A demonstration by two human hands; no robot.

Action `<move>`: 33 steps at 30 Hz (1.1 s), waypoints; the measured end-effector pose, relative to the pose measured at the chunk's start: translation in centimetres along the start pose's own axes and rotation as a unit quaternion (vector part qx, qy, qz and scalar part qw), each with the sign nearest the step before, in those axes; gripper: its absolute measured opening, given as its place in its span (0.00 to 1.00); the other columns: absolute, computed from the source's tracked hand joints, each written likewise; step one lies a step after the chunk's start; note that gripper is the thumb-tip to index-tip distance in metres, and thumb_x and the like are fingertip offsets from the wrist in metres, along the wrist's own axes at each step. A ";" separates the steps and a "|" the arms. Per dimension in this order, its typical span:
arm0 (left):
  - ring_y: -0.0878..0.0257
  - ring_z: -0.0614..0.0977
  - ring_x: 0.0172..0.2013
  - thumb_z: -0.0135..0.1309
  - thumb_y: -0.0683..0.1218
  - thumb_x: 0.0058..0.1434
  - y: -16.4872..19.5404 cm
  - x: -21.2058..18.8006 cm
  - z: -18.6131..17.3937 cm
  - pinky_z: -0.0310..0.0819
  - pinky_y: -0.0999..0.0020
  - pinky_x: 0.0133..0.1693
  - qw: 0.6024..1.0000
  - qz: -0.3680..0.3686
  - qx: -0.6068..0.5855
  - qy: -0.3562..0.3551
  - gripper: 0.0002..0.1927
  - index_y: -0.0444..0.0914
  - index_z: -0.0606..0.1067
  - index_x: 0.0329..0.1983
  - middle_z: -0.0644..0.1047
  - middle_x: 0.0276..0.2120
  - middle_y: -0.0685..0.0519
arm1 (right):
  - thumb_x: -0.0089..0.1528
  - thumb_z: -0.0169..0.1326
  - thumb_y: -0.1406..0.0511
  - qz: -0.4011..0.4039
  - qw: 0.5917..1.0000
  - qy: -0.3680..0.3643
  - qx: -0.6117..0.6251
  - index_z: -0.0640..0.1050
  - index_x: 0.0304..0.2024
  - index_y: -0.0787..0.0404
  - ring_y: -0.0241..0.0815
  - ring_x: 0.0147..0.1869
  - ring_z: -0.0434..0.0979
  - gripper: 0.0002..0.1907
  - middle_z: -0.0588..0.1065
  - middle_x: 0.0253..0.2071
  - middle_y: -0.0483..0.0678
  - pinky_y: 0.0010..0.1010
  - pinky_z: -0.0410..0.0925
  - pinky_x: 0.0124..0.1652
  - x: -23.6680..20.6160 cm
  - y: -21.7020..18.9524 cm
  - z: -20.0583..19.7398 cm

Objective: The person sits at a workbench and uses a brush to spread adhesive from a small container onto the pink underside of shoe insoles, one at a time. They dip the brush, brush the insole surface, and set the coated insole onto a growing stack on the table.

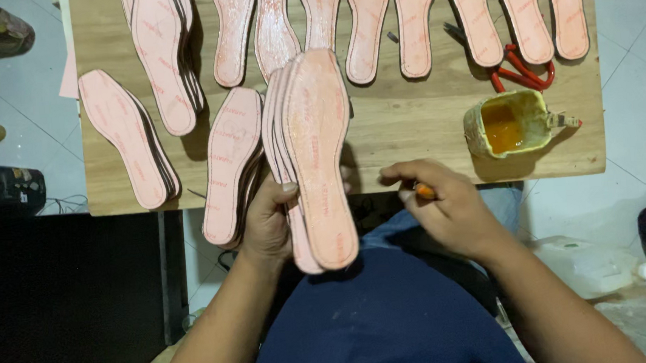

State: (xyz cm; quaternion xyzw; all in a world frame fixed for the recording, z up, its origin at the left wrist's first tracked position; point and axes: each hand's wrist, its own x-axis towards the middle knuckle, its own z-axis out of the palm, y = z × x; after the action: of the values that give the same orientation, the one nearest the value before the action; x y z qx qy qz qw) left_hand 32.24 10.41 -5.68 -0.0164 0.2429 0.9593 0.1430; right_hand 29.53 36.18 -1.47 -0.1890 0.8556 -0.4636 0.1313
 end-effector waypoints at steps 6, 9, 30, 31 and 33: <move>0.45 0.80 0.56 0.48 0.39 0.56 0.3 0.6 0.7 0.75 0.48 0.60 1.000 0.001 0.011 0.025 0.34 0.25 0.61 0.68 0.74 0.57 0.33 | 0.63 0.49 0.73 0.049 0.976 -0.090 0.191 0.68 0.64 0.65 0.37 0.58 0.76 0.25 0.79 0.55 0.51 0.29 0.68 0.57 -0.4 0.4 1.1; 0.45 0.80 0.55 0.46 0.38 0.55 0.3 0.7 0.6 0.75 0.48 0.59 0.999 0.010 0.020 0.043 0.34 0.26 0.61 0.67 0.74 0.57 0.33 | 0.64 0.49 0.72 0.056 0.974 -0.062 0.212 0.69 0.63 0.66 0.38 0.59 0.76 0.23 0.79 0.54 0.52 0.29 0.68 0.58 -0.4 0.2 1.2; 0.54 0.79 0.49 0.50 0.38 0.58 0.2 2.8 -1.7 0.74 0.57 0.55 0.985 0.076 0.088 0.126 0.30 0.28 0.63 0.65 0.75 0.52 0.42 | 0.57 0.61 0.68 0.166 0.876 0.013 0.453 0.64 0.68 0.66 0.36 0.39 0.71 0.37 0.77 0.53 0.56 0.27 0.68 0.41 3.5 1.3 1.1; 0.52 0.80 0.52 0.48 0.39 0.55 0.9 2.8 -1.3 0.74 0.56 0.57 0.983 0.077 0.093 0.136 0.32 0.29 0.62 0.66 0.76 0.55 0.41 | 0.58 0.59 0.68 0.183 0.868 0.021 0.461 0.64 0.67 0.64 0.36 0.38 0.71 0.35 0.77 0.52 0.55 0.27 0.68 0.39 4.5 1.5 0.9; 0.48 0.79 0.55 0.47 0.39 0.55 2.0 2.4 -0.8 0.73 0.54 0.58 0.981 0.078 0.100 0.145 0.35 0.30 0.59 0.68 0.74 0.58 0.38 | 0.58 0.57 0.67 0.216 0.851 0.039 0.476 0.65 0.65 0.61 0.37 0.36 0.72 0.32 0.78 0.50 0.52 0.27 0.69 0.37 7.0 1.9 0.3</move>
State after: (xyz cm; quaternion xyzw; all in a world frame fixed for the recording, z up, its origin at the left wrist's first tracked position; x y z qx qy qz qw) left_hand 29.32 9.00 -5.67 -0.1215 0.3563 0.9259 0.0322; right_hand 23.00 33.76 -3.63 0.1048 0.5536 -0.7813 0.2684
